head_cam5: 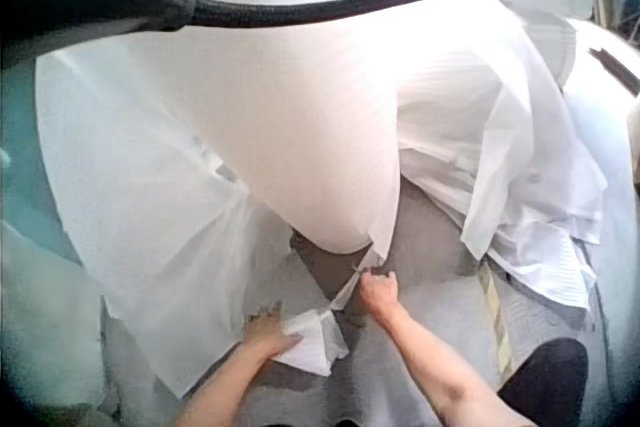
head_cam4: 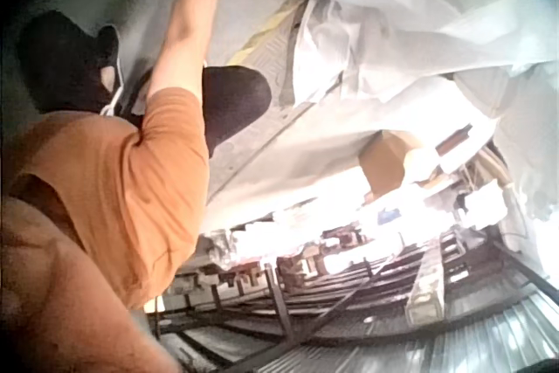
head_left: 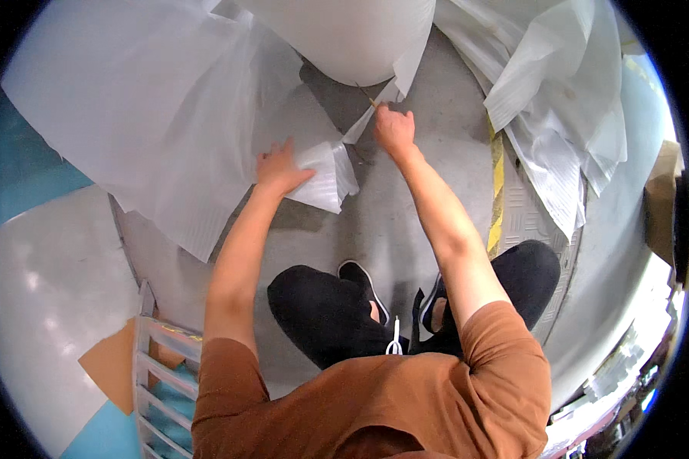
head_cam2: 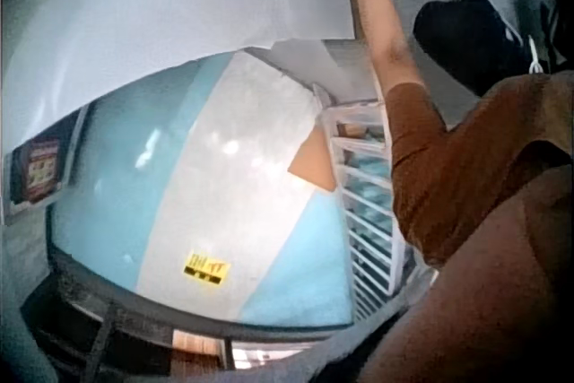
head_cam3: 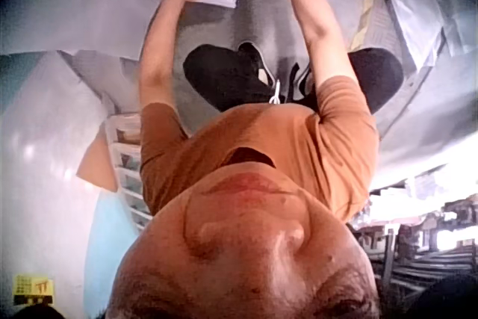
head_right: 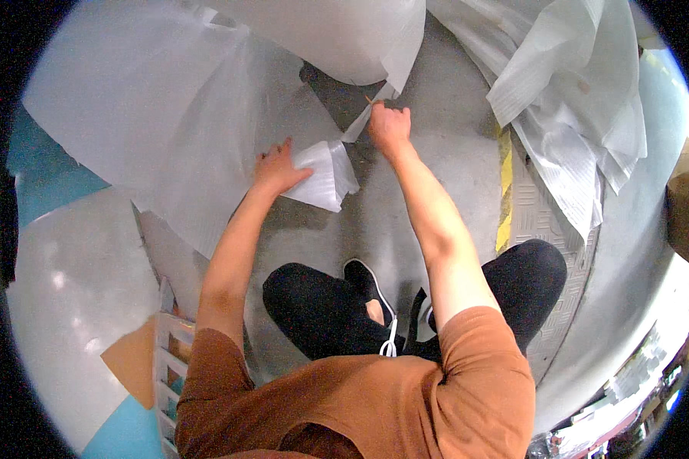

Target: The person uses a utility knife to cut a large roll of white foam sheeting. They unroll the material, position it vertically, and slice through the foam to separate a section. The person handles the foam roll and the knife throughout the process.

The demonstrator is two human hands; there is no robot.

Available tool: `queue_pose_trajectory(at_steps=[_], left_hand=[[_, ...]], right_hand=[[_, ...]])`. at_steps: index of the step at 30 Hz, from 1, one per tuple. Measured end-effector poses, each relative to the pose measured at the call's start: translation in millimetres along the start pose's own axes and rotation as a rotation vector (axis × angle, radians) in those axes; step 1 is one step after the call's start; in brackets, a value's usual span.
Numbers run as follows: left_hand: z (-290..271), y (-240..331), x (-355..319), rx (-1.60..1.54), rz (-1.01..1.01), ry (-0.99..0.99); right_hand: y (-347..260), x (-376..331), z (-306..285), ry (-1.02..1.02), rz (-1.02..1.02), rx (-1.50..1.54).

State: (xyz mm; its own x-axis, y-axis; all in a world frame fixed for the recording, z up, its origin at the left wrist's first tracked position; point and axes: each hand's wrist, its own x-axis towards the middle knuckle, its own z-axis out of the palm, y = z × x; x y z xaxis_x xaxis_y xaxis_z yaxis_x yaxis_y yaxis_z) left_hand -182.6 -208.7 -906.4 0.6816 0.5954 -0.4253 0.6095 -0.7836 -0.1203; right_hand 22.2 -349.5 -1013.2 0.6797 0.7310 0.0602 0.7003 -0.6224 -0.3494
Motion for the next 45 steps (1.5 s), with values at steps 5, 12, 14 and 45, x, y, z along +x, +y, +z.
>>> queue_pose_trajectory(at_steps=[5, 12, 14, 45], left_hand=[[21, 92, 56, -0.209, 0.204, 0.065], [84, 108, 58, -0.430, 0.172, -0.141], [66, 96, 55, -0.385, 0.267, -0.109], [-589, 303, 89, -1.832, -0.431, 0.133]], right_hand=[[12, -40, -18, -0.091, 0.038, -0.005], [24, -37, -22, -0.102, -0.089, -0.105], [28, -32, -13, -0.217, -0.083, -0.232], [152, -217, -667, 0.521, 1.172, 1.612]])
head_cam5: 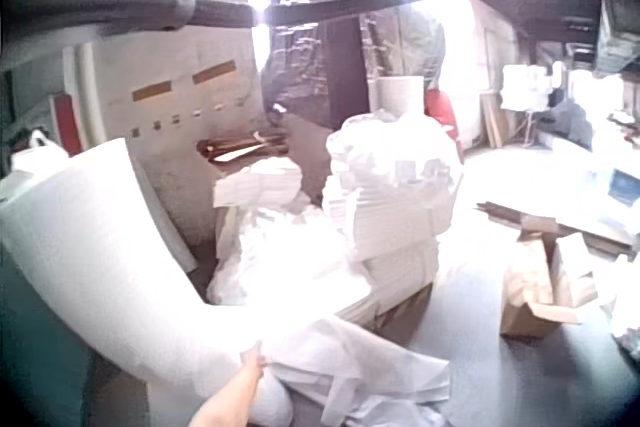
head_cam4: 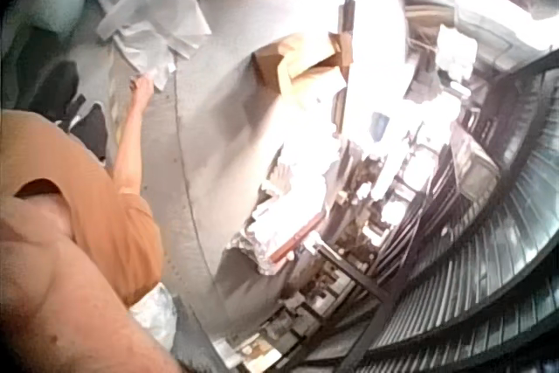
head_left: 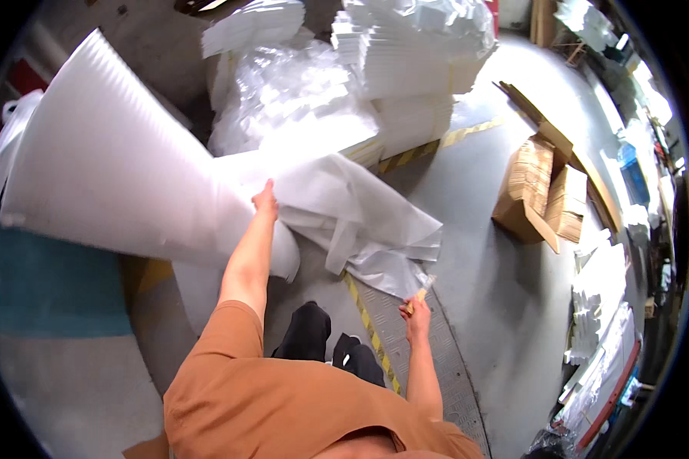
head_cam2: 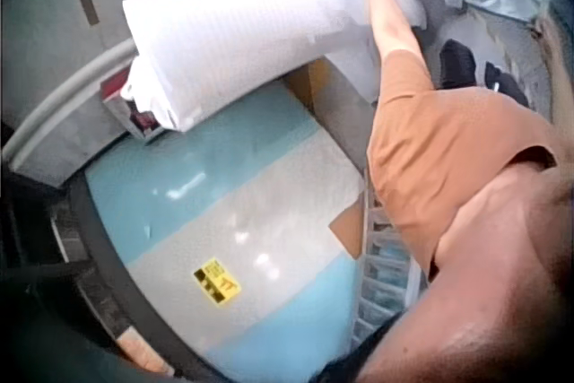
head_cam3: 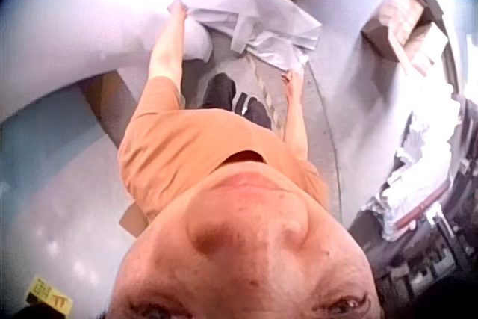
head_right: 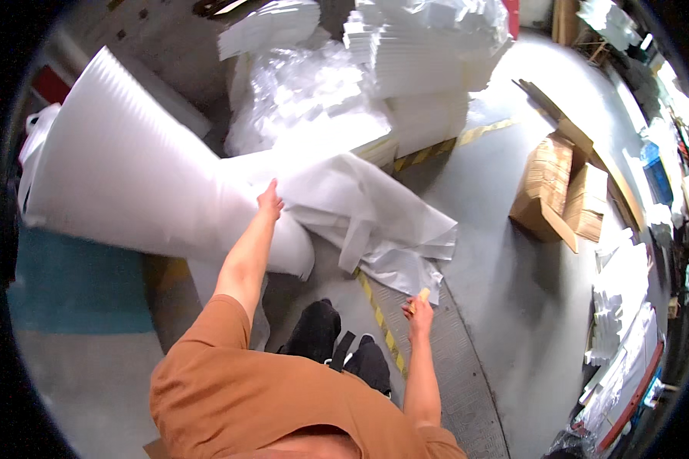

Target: The person uses a utility knife to cut a large roll of white foam sheeting. They unroll the material, position it vertically, and slice through the foam to separate a section. The person handles the foam roll and the knife throughout the process.

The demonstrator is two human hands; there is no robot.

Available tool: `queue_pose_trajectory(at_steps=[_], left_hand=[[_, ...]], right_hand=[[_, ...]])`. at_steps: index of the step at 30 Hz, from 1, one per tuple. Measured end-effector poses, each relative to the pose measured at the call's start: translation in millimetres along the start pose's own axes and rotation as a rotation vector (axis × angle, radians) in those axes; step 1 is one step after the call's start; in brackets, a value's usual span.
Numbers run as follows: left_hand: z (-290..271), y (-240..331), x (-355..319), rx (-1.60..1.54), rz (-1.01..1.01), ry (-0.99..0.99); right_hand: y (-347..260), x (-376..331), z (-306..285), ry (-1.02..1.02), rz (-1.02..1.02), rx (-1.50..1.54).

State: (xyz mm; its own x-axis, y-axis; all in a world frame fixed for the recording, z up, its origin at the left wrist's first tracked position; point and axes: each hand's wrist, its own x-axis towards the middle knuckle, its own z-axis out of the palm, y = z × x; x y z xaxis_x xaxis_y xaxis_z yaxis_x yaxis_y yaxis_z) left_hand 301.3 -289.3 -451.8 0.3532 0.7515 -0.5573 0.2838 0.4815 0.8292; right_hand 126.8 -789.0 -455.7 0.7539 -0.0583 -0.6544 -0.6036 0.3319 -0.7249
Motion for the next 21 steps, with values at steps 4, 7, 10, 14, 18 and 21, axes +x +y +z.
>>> queue_pose_trajectory(at_steps=[4, 7, 10, 14, 18, 21], left_hand=[[18, 9, 76, -0.223, -0.151, 0.073], [38, 24, 103, -0.316, -0.256, 0.166], [24, 42, 141, -0.349, -0.225, 0.447], [19, 75, 174, -0.228, -0.073, 0.511], [77, 113, 245, -0.481, -0.123, 0.004], [204, 153, 185, -0.379, -0.015, -0.325]], right_hand=[[-39, 11, -38, 0.267, -0.086, 0.037], [-38, -1, -54, 0.498, -0.098, 0.108], [-32, -8, -47, 0.661, 0.020, 0.078], [-20, -16, -3, 0.649, 0.127, -0.013], [-49, 16, 69, 0.485, 0.094, 0.015], [-72, 28, 125, 0.326, 0.019, 0.076]])
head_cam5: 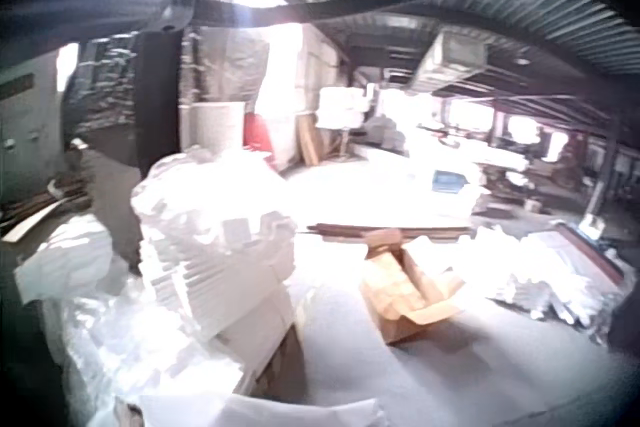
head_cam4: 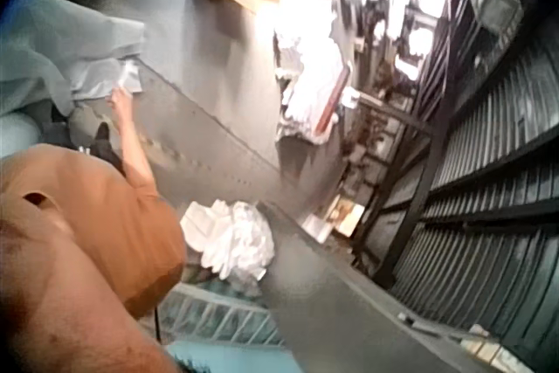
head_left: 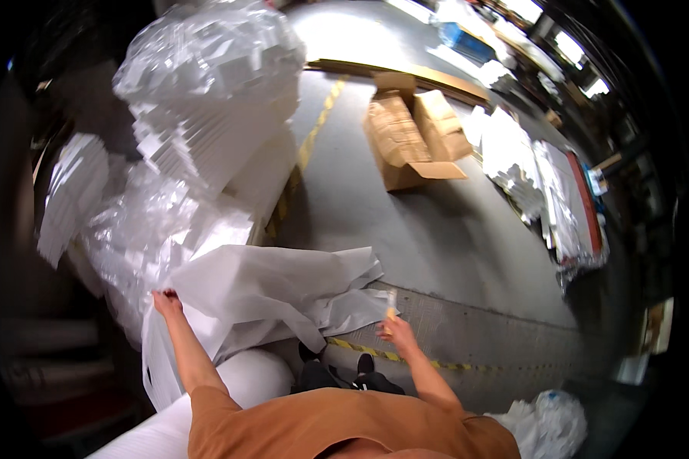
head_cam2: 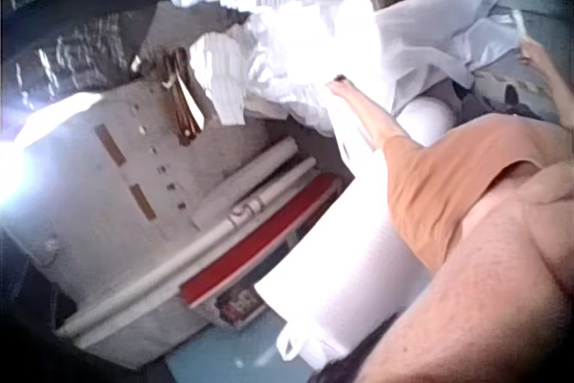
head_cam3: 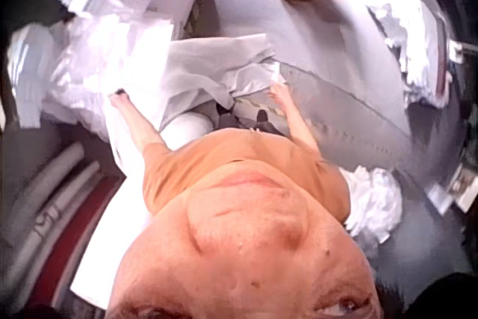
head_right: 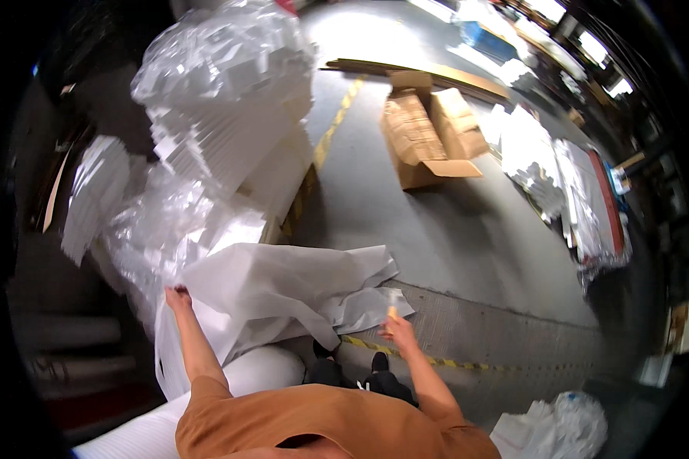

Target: The person uses a utility knife to cut a large roll of white foam sheeting. They unroll the material, position it vertically, and slice through the foam to separate a section. The person handles the foam roll and the knife throughout the process.

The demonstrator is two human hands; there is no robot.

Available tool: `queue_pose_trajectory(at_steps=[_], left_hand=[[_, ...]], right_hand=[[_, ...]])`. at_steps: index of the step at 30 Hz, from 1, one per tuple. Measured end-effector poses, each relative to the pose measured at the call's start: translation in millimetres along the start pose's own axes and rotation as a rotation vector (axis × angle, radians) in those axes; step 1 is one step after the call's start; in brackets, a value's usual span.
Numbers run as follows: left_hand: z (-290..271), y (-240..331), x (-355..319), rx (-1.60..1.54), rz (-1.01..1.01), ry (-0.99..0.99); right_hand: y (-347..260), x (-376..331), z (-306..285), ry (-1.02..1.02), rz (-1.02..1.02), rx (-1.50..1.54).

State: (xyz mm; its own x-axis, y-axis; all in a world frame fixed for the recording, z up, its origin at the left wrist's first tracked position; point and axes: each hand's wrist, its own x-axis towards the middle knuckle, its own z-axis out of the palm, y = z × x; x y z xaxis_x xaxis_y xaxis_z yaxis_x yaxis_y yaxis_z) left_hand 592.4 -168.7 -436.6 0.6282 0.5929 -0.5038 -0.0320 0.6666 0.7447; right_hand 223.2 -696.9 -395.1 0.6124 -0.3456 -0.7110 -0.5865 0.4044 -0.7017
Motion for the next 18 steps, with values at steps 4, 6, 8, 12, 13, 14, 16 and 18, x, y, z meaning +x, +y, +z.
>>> queue_pose_trajectory(at_steps=[4, 6, 8, 12, 13, 14, 16, 18], left_hand=[[167, -23, -80, 0.073, 0.022, -0.404], [211, -38, -130, 0.121, -0.060, -0.538], [242, -71, -178, 0.146, -0.196, -0.682], [233, -161, -256, 0.407, -0.275, -0.659], [225, -171, -258, 0.456, -0.171, -0.676], [210, -183, -229, 0.341, -0.050, -0.860], [221, -162, -157, 0.534, 0.051, -0.804], [255, -112, -112, 0.607, 0.193, -0.753]], right_hand=[[-24, -10, 50, -0.176, -0.035, 0.105], [-47, -23, 62, -0.336, -0.048, 0.336], [-68, -36, 56, -0.541, -0.065, 0.687], [-116, -41, 29, -0.531, -0.229, 0.778], [-118, -35, 18, -0.517, -0.258, 0.784], [-118, -30, 13, -0.481, -0.292, 0.776], [-118, -25, -12, -0.453, -0.347, 0.730], [-101, -25, -47, -0.398, -0.367, 0.766]])
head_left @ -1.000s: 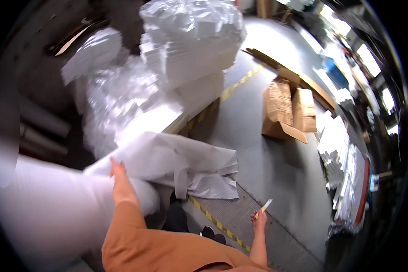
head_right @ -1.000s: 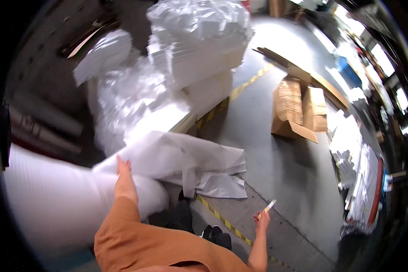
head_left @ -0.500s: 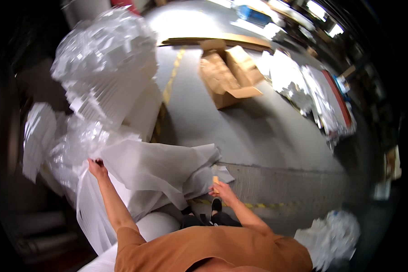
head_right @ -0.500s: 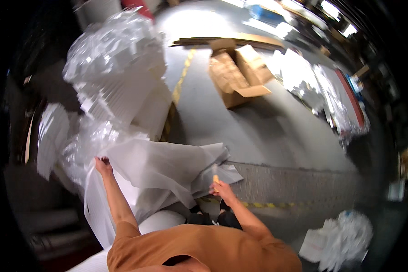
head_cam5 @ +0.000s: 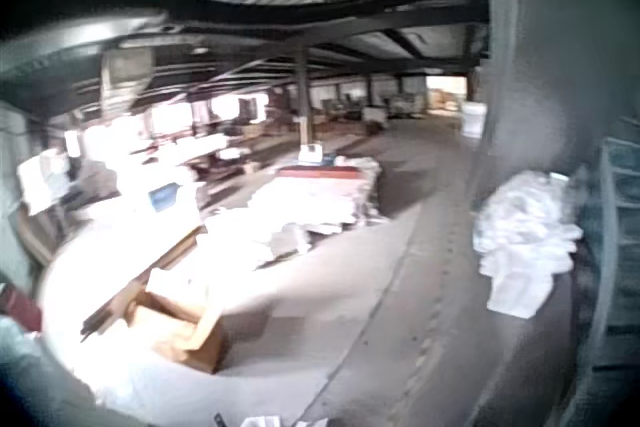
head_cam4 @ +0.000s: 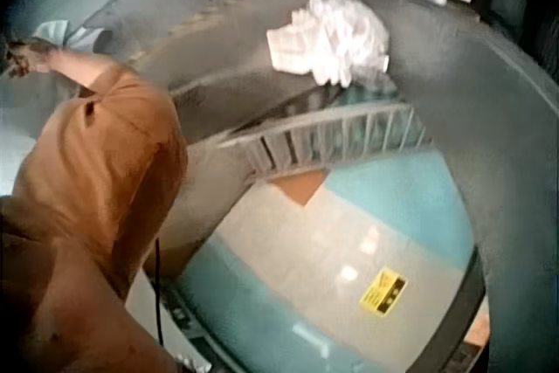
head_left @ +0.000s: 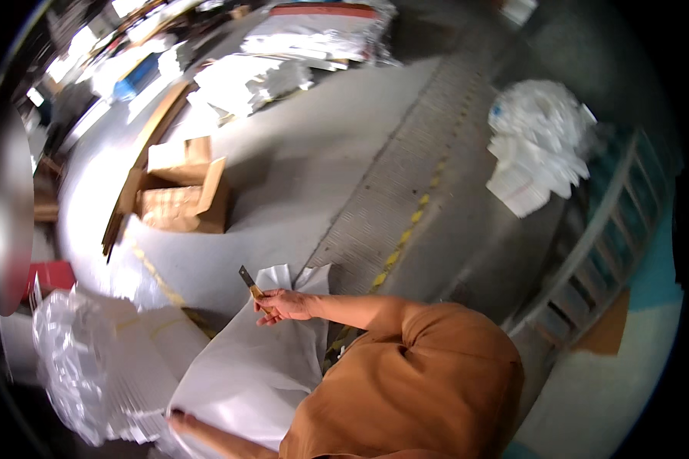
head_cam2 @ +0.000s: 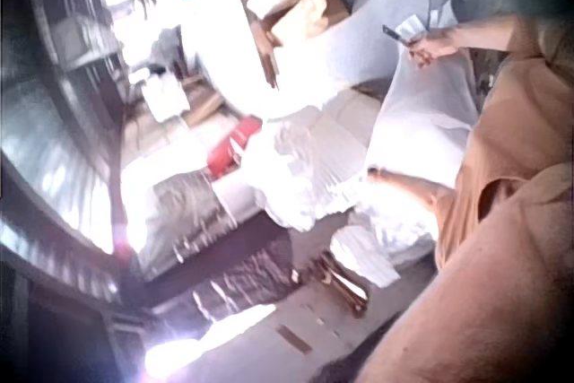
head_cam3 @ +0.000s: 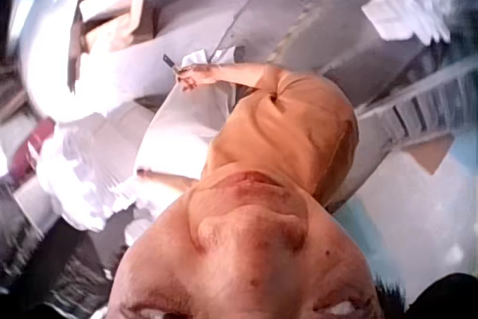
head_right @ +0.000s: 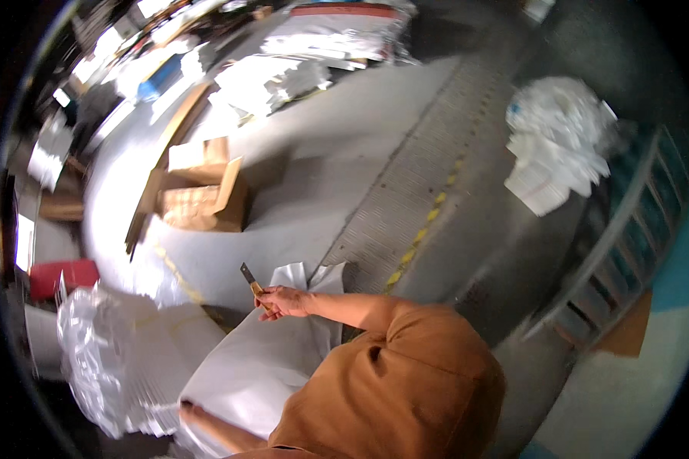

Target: The person uses a utility knife to cut a large roll of white foam sheeting. They unroll the material, position it vertically, and slice through the foam to separate a section. The person handles the foam roll and the knife throughout the process.

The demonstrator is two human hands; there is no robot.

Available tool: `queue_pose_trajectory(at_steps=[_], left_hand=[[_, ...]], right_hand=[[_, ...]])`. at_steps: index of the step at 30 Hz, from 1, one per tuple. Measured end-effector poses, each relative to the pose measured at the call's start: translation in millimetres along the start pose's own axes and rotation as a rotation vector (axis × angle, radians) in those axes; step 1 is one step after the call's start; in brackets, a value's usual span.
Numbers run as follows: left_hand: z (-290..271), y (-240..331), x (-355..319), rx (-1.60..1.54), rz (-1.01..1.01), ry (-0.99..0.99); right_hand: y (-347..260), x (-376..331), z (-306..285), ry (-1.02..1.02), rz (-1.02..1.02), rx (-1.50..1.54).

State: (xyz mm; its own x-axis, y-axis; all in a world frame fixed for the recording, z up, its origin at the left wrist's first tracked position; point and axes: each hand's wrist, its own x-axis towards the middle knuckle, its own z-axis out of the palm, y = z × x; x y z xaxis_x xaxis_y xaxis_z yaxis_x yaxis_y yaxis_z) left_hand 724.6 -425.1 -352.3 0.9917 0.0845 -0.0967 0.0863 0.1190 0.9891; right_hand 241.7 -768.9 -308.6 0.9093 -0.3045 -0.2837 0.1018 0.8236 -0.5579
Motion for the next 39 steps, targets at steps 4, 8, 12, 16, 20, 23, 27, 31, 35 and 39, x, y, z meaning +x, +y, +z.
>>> queue_pose_trajectory(at_steps=[4, 8, 12, 16, 20, 23, 27, 31, 35, 39], left_hand=[[6, 98, 24, 0.254, 0.208, 0.145], [-40, 243, 39, 0.428, 0.504, 0.199], [-77, 392, -12, 0.600, 0.747, 0.154], [-42, 465, -109, 0.590, 0.801, 0.084], [36, 452, -146, 0.446, 0.721, -0.072], [45, 409, -151, 0.355, 0.587, -0.139], [56, 287, -202, 0.236, 0.410, -0.280], [89, 236, -335, 0.413, 0.154, -0.298], [74, 209, -391, 0.500, 0.267, -0.348], [39, 230, -421, 0.890, 0.248, -0.367]], right_hand=[[-5, -48, -46, 0.149, -0.016, 0.004], [3, -55, -76, 0.218, 0.065, -0.007], [-4, -38, -90, 0.199, 0.048, -0.042], [-31, -10, -60, 0.075, -0.051, -0.111], [-22, 7, -20, 0.028, 0.025, -0.078], [10, 29, 18, -0.085, 0.167, -0.129], [33, 58, 60, -0.268, 0.290, -0.226], [55, 93, 121, -0.402, 0.240, -0.360], [100, 144, 167, -0.692, 0.172, -0.516], [168, 200, 197, -0.811, 0.087, -0.968]])
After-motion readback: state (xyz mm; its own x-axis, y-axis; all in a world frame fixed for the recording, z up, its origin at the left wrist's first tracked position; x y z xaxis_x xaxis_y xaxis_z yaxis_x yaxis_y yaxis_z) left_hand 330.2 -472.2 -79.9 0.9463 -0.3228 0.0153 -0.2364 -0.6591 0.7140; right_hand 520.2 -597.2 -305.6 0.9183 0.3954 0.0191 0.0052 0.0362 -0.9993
